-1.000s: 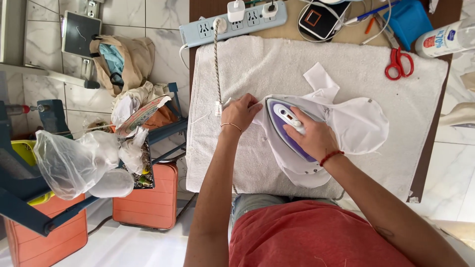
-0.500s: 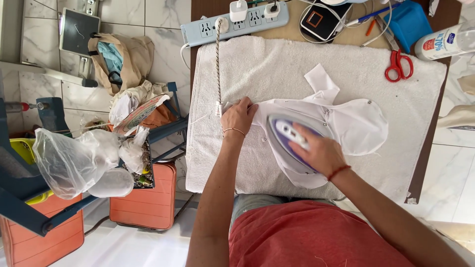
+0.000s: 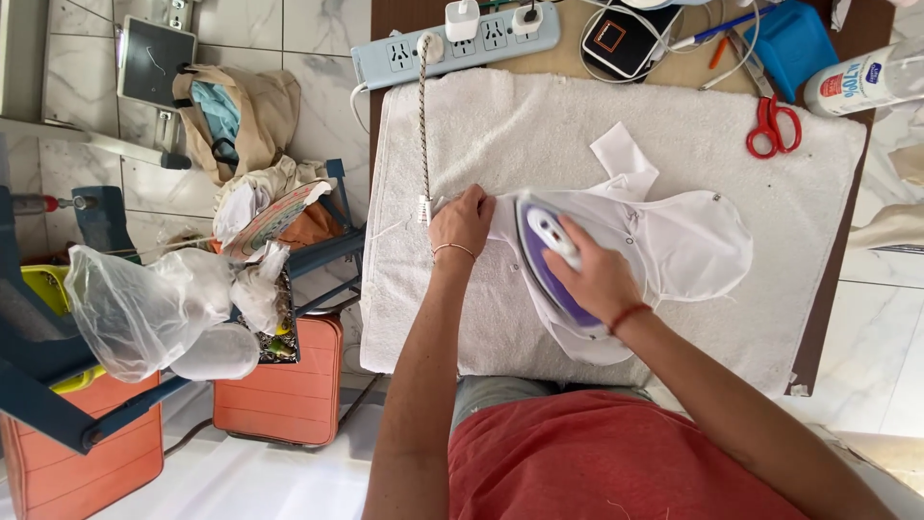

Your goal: Ironing baby onesies on a towel-covered workbench in a production environment.

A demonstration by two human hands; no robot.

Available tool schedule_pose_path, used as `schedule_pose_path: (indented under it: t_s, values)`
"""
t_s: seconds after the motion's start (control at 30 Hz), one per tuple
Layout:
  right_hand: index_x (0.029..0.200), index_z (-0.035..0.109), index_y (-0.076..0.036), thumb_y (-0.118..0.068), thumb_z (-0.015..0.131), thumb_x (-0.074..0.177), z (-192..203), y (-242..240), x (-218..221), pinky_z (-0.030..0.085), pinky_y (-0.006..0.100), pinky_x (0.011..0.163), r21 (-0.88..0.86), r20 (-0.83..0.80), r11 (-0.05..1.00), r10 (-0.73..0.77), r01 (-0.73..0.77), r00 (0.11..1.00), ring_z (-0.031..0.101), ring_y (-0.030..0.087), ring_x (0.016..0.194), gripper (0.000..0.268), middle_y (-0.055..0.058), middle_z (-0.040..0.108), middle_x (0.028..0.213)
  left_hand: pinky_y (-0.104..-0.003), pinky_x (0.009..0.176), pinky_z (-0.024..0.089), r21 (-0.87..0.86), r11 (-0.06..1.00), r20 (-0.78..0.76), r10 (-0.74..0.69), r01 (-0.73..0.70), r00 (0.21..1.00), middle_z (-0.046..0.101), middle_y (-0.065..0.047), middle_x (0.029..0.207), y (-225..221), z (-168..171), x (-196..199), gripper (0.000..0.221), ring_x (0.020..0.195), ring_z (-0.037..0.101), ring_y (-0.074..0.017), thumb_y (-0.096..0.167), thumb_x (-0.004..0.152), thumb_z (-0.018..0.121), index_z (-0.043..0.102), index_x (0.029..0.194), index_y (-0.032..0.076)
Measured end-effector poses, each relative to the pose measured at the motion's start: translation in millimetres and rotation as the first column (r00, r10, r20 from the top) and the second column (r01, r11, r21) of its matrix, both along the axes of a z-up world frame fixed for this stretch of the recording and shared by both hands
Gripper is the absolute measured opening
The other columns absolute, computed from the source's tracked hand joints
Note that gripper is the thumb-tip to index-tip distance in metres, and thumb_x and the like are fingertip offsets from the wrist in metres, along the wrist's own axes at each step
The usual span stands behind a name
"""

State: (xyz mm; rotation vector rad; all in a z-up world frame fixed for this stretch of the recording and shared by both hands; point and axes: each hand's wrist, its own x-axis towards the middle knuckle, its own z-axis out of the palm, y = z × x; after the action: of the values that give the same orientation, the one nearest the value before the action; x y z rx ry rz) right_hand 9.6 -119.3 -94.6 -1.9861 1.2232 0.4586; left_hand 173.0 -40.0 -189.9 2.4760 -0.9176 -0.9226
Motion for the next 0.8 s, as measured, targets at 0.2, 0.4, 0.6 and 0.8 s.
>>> schedule_pose_path:
  t_s: [0.2,0.4,0.6,0.8]
  values:
    - [0.125,0.042,-0.031,-0.048,0.050,0.075,15.4,5.1,17.2,0.045,0.045,0.082,0.037,0.094,0.993,-0.116,0.113,0.989,0.056,0.034,0.093,0.054,0.017,0.060,0.098,-0.043,0.072,0.046,0.065,0.998,-0.002,-0.010,0.010,1.000,0.060,-0.011,0.077,-1.9,-1.6,1.1,0.027,0.082,0.060,-0.0317,0.044,0.083,0.038,0.047,0.079,0.019]
    - [0.124,0.044,-0.028,-0.043,0.052,0.075,-0.1,13.4,-6.0,0.045,0.049,0.079,0.013,0.045,0.999,-0.048,0.047,0.998,0.056,0.036,0.090,0.053,0.020,0.061,0.095,-0.043,0.073,0.047,0.099,0.995,-0.013,-0.002,0.003,1.000,0.061,-0.012,0.077,1.3,5.2,0.7,0.025,0.081,0.061,-0.0320,0.040,0.083,0.038,0.049,0.079,0.018]
    - [0.125,0.041,-0.031,-0.049,0.048,0.076,-1.4,-1.7,23.5,0.047,0.046,0.077,-0.035,0.090,0.999,-0.030,0.033,0.995,0.058,0.034,0.088,0.053,0.018,0.062,0.092,-0.044,0.075,0.046,0.079,0.997,-0.037,-0.001,0.004,0.999,0.062,-0.014,0.080,-0.9,1.6,3.8,0.027,0.085,0.060,-0.0331,0.041,0.083,0.040,0.052,0.082,0.017]
    - [0.123,0.042,-0.036,-0.045,0.052,0.072,12.5,3.4,-33.2,0.047,0.047,0.079,0.089,-0.039,0.984,0.157,-0.153,0.987,0.058,0.035,0.088,0.053,0.019,0.063,0.090,-0.046,0.074,0.046,0.064,0.998,-0.040,0.008,-0.006,0.999,0.061,-0.014,0.081,-2.0,1.0,4.4,0.025,0.085,0.059,-0.0340,0.039,0.083,0.041,0.052,0.082,0.016]
